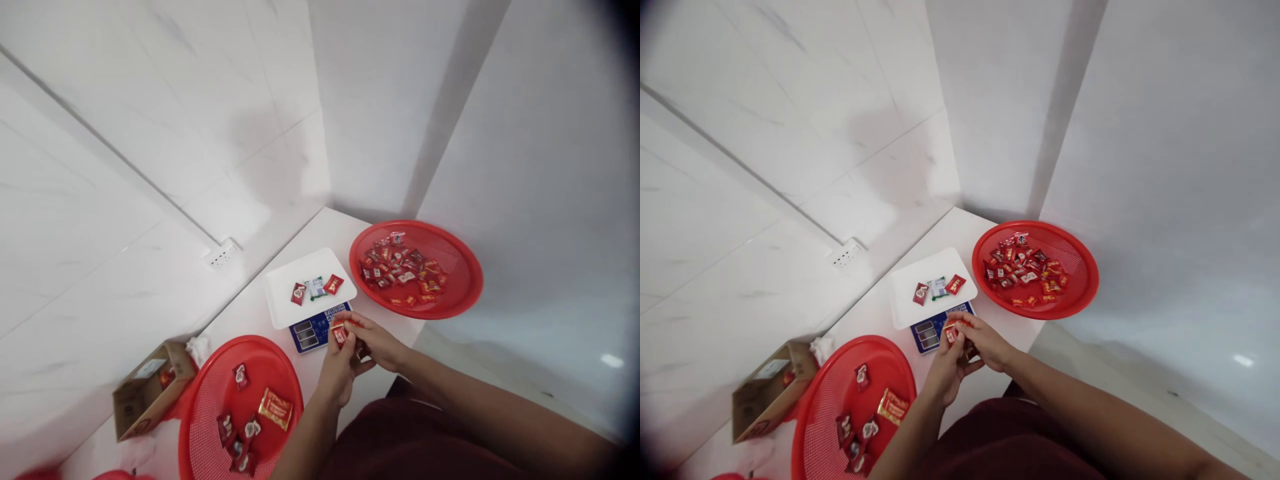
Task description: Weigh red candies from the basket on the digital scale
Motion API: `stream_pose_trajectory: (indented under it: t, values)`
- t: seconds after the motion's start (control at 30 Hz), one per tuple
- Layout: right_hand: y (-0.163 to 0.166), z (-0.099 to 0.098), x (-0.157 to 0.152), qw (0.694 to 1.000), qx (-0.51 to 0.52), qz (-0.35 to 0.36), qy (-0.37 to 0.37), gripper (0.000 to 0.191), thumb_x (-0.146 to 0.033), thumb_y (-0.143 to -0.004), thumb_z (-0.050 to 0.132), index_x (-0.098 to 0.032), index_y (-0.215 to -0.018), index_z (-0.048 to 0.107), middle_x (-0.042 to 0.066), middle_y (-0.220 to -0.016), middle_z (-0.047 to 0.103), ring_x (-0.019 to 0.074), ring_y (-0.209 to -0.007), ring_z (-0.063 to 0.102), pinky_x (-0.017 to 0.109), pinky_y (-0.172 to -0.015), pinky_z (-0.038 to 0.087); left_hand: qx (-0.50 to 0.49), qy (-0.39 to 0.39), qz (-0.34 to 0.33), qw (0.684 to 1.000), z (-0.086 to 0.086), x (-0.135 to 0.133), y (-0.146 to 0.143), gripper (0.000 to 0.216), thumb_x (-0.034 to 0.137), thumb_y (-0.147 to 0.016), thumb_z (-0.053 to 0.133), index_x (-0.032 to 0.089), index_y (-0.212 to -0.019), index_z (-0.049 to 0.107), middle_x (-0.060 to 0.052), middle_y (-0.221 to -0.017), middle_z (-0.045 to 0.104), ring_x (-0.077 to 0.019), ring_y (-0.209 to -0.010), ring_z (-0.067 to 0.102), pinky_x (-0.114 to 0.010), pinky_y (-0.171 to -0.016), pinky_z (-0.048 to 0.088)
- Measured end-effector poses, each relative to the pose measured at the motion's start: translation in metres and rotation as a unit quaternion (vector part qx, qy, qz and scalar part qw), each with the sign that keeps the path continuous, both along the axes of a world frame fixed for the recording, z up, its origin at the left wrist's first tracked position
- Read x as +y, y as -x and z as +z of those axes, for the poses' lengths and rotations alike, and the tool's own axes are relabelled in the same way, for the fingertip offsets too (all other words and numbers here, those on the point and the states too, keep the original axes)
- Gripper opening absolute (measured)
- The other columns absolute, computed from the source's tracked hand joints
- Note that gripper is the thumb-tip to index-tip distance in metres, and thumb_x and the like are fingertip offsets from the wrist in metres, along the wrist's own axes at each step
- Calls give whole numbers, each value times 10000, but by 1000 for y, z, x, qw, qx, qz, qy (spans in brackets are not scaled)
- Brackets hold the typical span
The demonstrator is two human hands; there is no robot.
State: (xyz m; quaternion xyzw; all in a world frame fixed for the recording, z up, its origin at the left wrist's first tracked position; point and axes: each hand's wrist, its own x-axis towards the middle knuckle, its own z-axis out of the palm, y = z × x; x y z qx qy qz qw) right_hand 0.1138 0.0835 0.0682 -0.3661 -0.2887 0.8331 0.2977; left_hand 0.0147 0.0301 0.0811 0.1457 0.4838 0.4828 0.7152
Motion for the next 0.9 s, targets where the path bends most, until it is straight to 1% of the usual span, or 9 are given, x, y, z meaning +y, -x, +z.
stream_pose_trajectory:
  t: [0.07, 0.13, 0.23, 0.33, 0.43, 0.53, 0.6, 0.73, 0.9]
  values:
    - [6, 2, -5, 1000, 18, 10, 6, 290, -350, -723, 589, -230, -986, 566, 16, -874, 642, 132, -727, 608, 266, -664, 490, -1, 20, 19, 1000, -2, -5, 8, 595, 388, -721, 610, 328, -1239, 325, -47, -1066, 589, -167, -837, 613, -372, -735, 504]
    - [8, 4, -6, 999, 42, 18, -1, 297, -342, -725, 585, -214, -993, 577, 46, -960, 639, 158, -861, 605, 314, -807, 464, -12, 38, 36, 999, -2, -9, 16, 522, 349, -722, 618, 295, -1188, 388, -36, -1029, 606, -149, -795, 615, -360, -735, 506]
    - [9, 7, -5, 999, 44, 17, -18, 310, -313, -719, 596, -212, -1012, 582, 54, -1011, 635, 168, -925, 592, 342, -894, 417, -48, 51, 61, 996, 2, -13, 25, 424, 337, -744, 595, 234, -1128, 449, -42, -966, 630, -139, -761, 614, -358, -756, 501]
    - [12, 10, -5, 998, 30, 14, -48, 321, -299, -721, 596, -214, -1030, 580, 49, -1019, 635, 161, -906, 592, 343, -894, 412, -102, 52, 73, 991, 8, -16, 31, 355, 363, -785, 534, 168, -1080, 505, -67, -942, 644, -149, -784, 614, -361, -806, 484]
    - [14, 16, -6, 994, -2, 11, -113, 330, -305, -727, 580, -217, -1045, 579, 46, -1053, 623, 164, -918, 581, 353, -889, 413, -135, 51, 72, 987, 13, -17, 35, 325, 355, -817, 483, 125, -1039, 545, -81, -948, 650, -156, -805, 614, -366, -849, 465]
    - [14, 22, -7, 976, -84, 3, -202, 307, -308, -726, 571, -215, -1017, 599, 44, -1071, 616, 186, -967, 558, 371, -907, 399, -140, 41, 69, 987, 15, -19, 38, 319, 354, -818, 484, 127, -1030, 553, -83, -967, 648, -167, -817, 616, -410, -876, 449]
    - [13, 25, -6, 962, -122, 3, -242, 293, -311, -727, 567, -215, -1002, 603, 41, -1059, 620, 194, -978, 554, 377, -912, 397, -137, 34, 65, 988, 16, -20, 40, 320, 365, -812, 491, 138, -1030, 552, -82, -973, 647, -171, -818, 618, -445, -883, 440]
    - [12, 24, -6, 963, -124, -7, -238, 337, -306, -712, 585, -216, -1036, 565, 37, -1001, 633, 188, -960, 569, 360, -873, 429, -142, 28, 45, 988, 20, -22, 44, 344, 386, -823, 464, 131, -1037, 552, -88, -967, 652, -182, -819, 621, -475, -884, 434]
    - [12, 21, -6, 968, -141, -50, -200, 332, -305, -678, 623, -204, -985, 549, 13, -831, 642, 169, -798, 605, 330, -753, 473, -183, 28, 8, 983, 21, -25, 47, 393, 399, -837, 418, 122, -1088, 539, -102, -986, 654, -214, -888, 612, -483, -879, 431]
